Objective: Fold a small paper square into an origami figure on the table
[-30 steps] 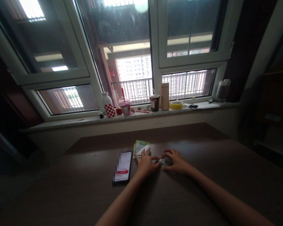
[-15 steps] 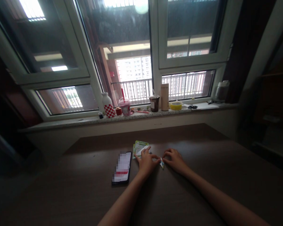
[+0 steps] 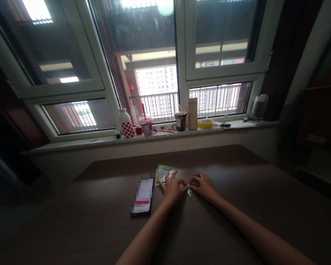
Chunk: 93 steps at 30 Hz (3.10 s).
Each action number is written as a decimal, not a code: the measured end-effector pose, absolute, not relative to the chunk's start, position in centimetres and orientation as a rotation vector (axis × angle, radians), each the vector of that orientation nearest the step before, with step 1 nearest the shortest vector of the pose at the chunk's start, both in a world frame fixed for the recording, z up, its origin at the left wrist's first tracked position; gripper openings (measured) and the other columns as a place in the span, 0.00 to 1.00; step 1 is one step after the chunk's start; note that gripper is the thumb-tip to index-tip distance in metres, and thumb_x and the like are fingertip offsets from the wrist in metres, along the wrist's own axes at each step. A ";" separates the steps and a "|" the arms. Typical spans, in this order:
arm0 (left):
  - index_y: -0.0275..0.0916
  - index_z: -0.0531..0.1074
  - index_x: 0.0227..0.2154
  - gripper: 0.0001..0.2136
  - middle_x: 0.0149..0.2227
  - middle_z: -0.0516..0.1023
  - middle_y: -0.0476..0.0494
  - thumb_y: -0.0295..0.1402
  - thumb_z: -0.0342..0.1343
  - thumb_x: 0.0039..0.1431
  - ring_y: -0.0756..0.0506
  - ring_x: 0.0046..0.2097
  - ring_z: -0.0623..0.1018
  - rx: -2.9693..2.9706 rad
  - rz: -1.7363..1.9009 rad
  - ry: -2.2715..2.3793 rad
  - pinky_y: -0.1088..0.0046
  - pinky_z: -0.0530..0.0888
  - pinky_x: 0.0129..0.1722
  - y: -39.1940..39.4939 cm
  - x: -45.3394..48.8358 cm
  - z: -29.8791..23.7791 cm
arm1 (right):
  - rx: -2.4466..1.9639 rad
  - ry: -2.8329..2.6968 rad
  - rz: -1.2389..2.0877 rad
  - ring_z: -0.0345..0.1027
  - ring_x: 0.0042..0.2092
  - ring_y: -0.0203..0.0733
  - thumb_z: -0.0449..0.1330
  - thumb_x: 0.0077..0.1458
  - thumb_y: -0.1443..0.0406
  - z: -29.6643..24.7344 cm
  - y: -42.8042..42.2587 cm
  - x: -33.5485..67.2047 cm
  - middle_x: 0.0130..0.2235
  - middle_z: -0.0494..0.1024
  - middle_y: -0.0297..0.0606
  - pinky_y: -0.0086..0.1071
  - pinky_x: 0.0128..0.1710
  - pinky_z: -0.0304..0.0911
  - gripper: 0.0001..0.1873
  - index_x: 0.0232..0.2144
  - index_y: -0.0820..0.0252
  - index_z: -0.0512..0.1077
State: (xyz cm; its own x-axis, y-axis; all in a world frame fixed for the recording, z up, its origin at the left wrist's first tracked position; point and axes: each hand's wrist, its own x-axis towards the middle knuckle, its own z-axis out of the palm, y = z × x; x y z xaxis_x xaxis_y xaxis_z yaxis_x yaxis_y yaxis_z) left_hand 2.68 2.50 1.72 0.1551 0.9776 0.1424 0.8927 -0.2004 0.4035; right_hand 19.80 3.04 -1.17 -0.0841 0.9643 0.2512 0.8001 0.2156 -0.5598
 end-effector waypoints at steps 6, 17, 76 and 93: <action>0.57 0.78 0.36 0.08 0.67 0.52 0.60 0.46 0.58 0.54 0.31 0.68 0.44 2.200 0.490 1.811 0.30 0.37 0.58 2.6 2.6 1.8 | -1.637 -1.891 0.411 0.62 0.51 0.47 0.65 0.49 0.58 -1.1 3.2 19.7 0.46 0.72 0.38 0.39 0.52 0.55 0.07 0.33 0.50 0.78; 0.59 0.77 0.39 0.09 0.68 0.49 0.61 0.45 0.57 0.55 0.29 0.69 0.40 2.201 0.406 1.741 0.29 0.37 0.57 3.1 1.6 1.9 | -1.643 -1.910 0.480 0.62 0.53 0.48 0.64 0.49 0.62 -1.0 3.4 20.0 0.48 0.72 0.37 0.40 0.54 0.55 0.07 0.33 0.47 0.80; 0.68 0.74 0.45 0.15 0.69 0.49 0.58 0.54 0.54 0.54 0.29 0.68 0.44 2.384 0.361 1.710 0.29 0.33 0.56 1.7 0.6 1.7 | -1.477 -2.105 0.383 0.59 0.55 0.50 0.68 0.39 0.55 -1.0 1.8 21.0 0.52 0.67 0.39 0.42 0.57 0.54 0.23 0.41 0.48 0.74; 0.60 0.79 0.38 0.10 0.66 0.57 0.56 0.48 0.55 0.57 0.32 0.67 0.49 2.285 0.503 1.778 0.33 0.33 0.59 2.0 1.9 1.6 | -1.540 -1.966 0.408 0.62 0.52 0.47 0.60 0.54 0.56 -1.3 2.6 20.7 0.47 0.73 0.37 0.40 0.55 0.55 0.09 0.35 0.49 0.78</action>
